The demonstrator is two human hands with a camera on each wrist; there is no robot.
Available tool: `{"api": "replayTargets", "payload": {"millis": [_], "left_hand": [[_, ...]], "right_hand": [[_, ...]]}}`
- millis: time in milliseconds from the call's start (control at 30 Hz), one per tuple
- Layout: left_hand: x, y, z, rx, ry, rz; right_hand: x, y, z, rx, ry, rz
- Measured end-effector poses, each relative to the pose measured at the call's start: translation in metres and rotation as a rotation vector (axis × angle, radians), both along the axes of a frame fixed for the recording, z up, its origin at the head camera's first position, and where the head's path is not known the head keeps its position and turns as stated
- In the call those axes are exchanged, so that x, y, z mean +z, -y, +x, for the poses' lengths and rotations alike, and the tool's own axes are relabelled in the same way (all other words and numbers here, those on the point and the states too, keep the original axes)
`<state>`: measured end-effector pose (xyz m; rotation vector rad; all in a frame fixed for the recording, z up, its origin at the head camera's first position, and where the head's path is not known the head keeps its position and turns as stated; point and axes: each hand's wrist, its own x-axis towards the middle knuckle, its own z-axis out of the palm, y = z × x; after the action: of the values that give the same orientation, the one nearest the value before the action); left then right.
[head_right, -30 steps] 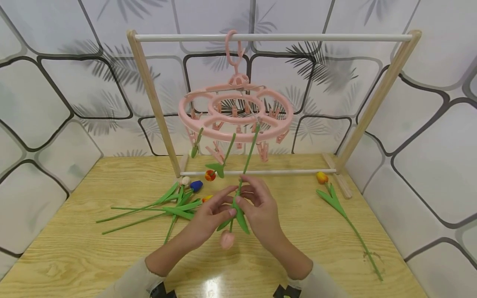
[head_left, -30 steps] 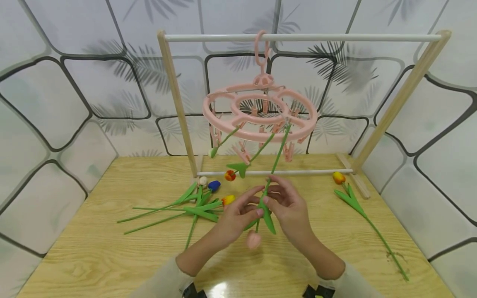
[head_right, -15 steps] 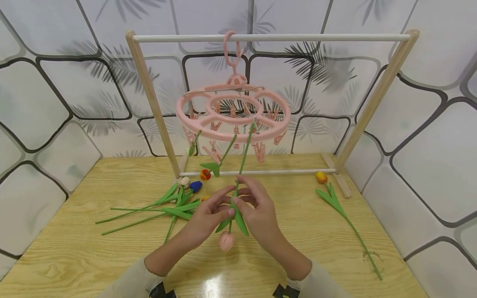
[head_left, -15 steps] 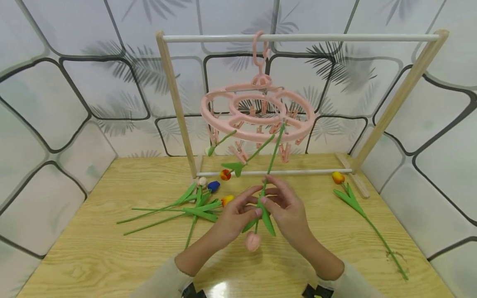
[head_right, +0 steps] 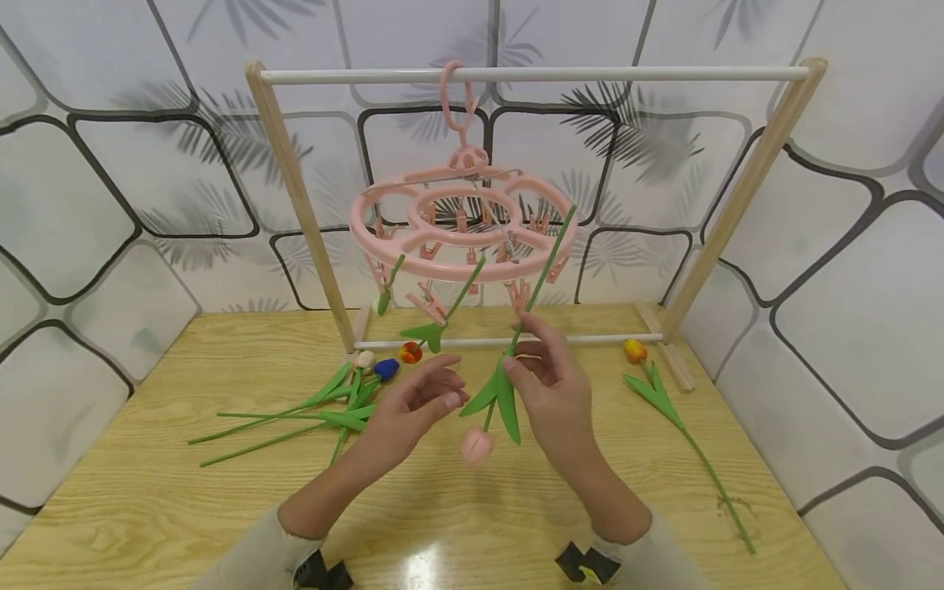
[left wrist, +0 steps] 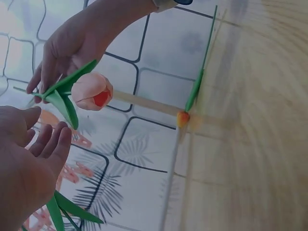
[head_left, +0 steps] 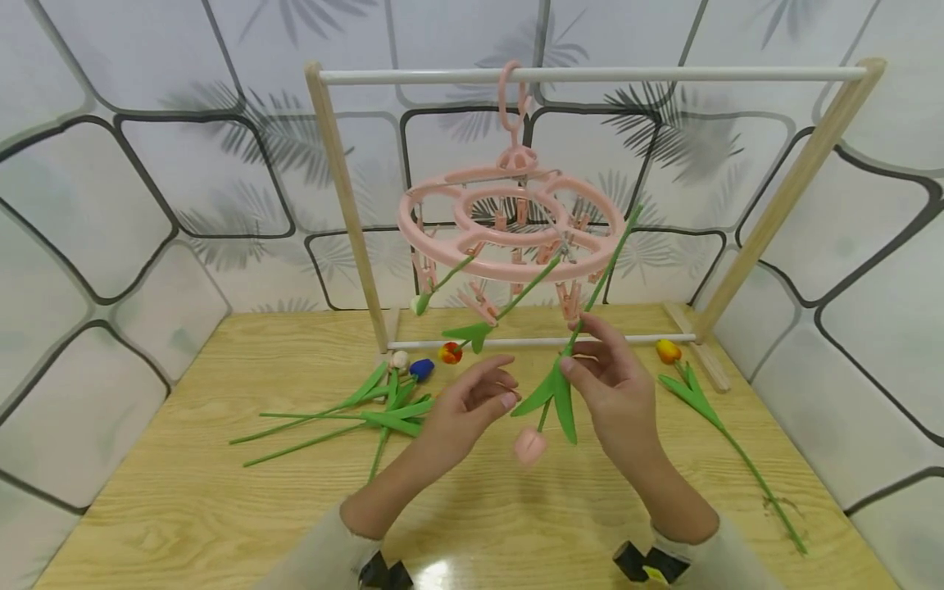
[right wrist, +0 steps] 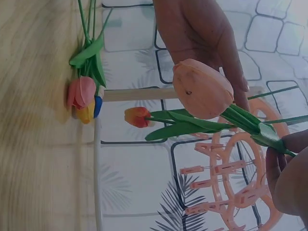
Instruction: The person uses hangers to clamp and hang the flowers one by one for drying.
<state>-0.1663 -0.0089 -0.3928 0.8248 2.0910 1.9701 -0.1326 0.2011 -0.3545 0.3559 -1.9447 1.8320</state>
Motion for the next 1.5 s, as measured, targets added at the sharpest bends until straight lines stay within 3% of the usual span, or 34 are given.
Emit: {"api": "replayTargets", "payload": {"millis": [67, 333, 533, 667, 733, 900, 1000, 1067, 1233, 1500], "left_hand": [[0.006, -0.005, -0.001, 0.015, -0.037, -0.012], [0.027, -0.039, -0.019, 0.112, -0.345, -0.043], [0.033, -0.056, -0.032, 0.186, -0.434, -0.047], [0.032, -0.061, -0.033, 0.235, -0.492, -0.06], [0.033, -0.062, -0.031, 0.271, -0.588, -0.065], [0.046, -0.065, -0.028, 0.386, -0.928, -0.028], [0.057, -0.067, -0.03, 0.438, -1.039, -0.011], [0.064, -0.066, -0.031, 0.464, -1.061, -0.028], [0.077, -0.067, -0.035, 0.493, -1.018, -0.078], [0.084, -0.07, -0.041, 0.557, -1.0, -0.146]], "right_hand": [[0.005, -0.005, 0.0, -0.018, -0.005, -0.014], [0.013, -0.015, -0.002, -0.024, -0.092, -0.106], [0.014, -0.018, -0.003, -0.041, -0.113, -0.139], [0.015, -0.019, -0.004, -0.044, -0.106, -0.161], [0.015, -0.019, -0.003, -0.043, -0.105, -0.17], [0.016, -0.019, -0.004, -0.034, -0.143, -0.16], [0.015, -0.019, -0.005, -0.022, -0.175, -0.145], [0.015, -0.019, -0.005, -0.017, -0.183, -0.146], [0.014, -0.018, -0.004, -0.019, -0.178, -0.156], [0.014, -0.018, -0.004, -0.004, -0.187, -0.149]]}}
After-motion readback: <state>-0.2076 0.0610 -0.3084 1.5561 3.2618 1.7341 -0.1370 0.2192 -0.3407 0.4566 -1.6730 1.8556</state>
